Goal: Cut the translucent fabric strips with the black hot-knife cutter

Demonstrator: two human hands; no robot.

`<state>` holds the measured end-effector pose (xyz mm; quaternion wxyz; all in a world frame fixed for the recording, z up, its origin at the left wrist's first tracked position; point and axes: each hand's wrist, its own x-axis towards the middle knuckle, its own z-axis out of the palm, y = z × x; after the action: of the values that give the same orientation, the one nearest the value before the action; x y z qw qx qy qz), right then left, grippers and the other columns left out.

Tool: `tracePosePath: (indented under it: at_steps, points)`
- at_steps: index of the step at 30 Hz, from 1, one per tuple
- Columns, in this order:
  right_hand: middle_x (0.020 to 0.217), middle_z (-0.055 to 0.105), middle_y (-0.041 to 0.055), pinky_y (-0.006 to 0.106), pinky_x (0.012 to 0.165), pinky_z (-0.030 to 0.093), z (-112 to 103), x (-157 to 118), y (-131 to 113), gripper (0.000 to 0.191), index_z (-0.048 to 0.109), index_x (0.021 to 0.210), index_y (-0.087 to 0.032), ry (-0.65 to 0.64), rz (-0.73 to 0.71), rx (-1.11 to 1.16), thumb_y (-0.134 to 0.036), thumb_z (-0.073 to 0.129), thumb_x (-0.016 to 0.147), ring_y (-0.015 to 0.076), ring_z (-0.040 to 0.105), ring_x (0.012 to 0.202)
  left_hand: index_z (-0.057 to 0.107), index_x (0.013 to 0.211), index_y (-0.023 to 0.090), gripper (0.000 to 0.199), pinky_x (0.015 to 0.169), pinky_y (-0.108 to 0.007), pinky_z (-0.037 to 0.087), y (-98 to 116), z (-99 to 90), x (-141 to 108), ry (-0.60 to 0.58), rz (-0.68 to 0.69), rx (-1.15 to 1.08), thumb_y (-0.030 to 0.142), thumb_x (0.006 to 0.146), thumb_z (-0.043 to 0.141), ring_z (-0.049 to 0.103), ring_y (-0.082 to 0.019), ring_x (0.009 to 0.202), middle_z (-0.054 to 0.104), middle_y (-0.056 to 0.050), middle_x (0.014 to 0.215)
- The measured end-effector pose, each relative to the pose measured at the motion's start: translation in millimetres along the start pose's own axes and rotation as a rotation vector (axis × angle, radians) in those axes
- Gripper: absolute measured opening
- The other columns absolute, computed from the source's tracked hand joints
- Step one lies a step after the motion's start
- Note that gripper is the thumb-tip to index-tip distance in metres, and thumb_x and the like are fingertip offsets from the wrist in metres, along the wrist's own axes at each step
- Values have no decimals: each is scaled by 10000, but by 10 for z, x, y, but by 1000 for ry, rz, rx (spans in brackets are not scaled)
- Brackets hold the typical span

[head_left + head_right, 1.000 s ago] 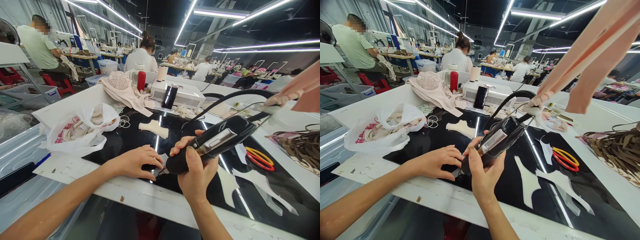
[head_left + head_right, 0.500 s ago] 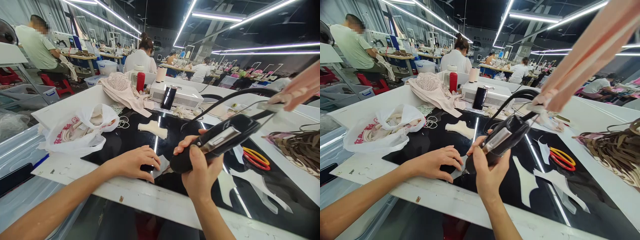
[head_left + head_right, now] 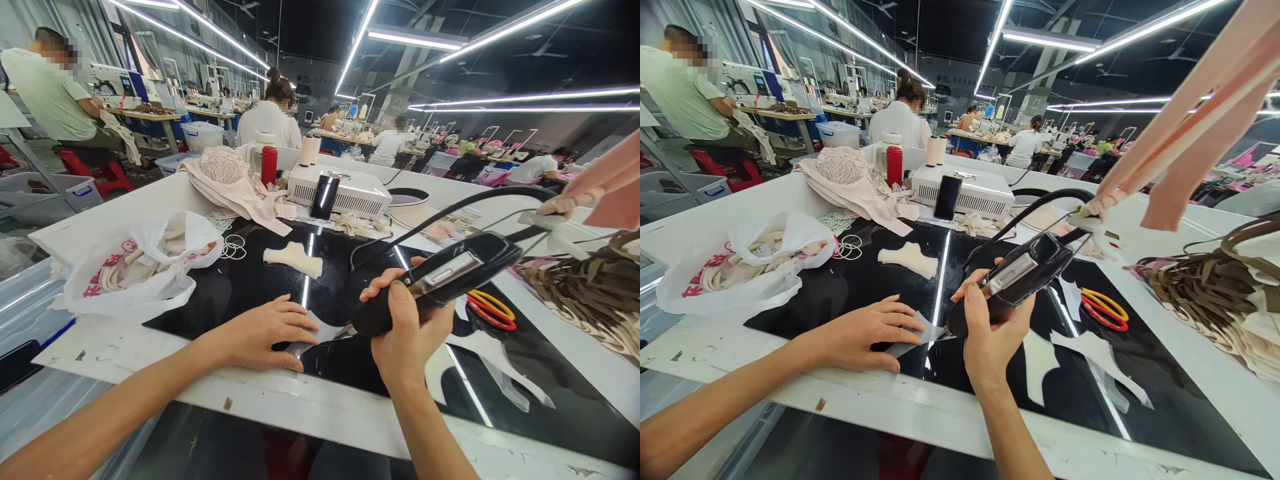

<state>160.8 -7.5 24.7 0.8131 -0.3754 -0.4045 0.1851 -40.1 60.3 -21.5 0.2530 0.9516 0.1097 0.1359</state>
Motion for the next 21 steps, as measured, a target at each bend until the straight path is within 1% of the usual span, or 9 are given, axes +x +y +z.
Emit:
tracePosePath:
  at_steps: [3,7,11,14,21]
  points:
    - [794,654,-56,315,608,527,3,-7,5,373,581,1174,-258,-8,2,2,-256,755,843,129,595,615,668,1328,324,433,1239,-546,226,-8,1,1,-9,4,3,418,913,750,524,-299,1378,662,-47,1397]
    - [834,661,-48,328,628,529,-7,-32,30,401,577,1222,-264,-22,6,-21,-243,746,859,131,607,630,667,1331,332,431,1242,-537,222,-17,16,-5,11,18,-6,415,916,747,532,-294,1374,665,-50,1394]
    - [831,659,-49,329,622,530,-10,-43,45,377,576,1218,-274,-25,-12,-48,-228,728,876,133,608,627,667,1330,338,432,1251,-536,200,-14,18,-10,9,-2,-16,422,915,749,533,-287,1375,662,-45,1399]
    - [827,659,-47,329,615,531,-22,-16,32,382,569,1214,-271,-35,0,-60,-242,734,871,136,608,623,666,1329,334,429,1255,-539,189,-11,17,-10,-8,-16,-10,427,917,746,524,-288,1384,652,-47,1413]
    - [812,641,-59,311,606,531,-118,81,15,380,544,1124,-253,56,-38,-72,-299,773,824,127,598,609,664,1329,340,419,1262,-533,180,-13,14,-11,7,-2,-25,406,922,745,522,-277,1390,652,-40,1414]
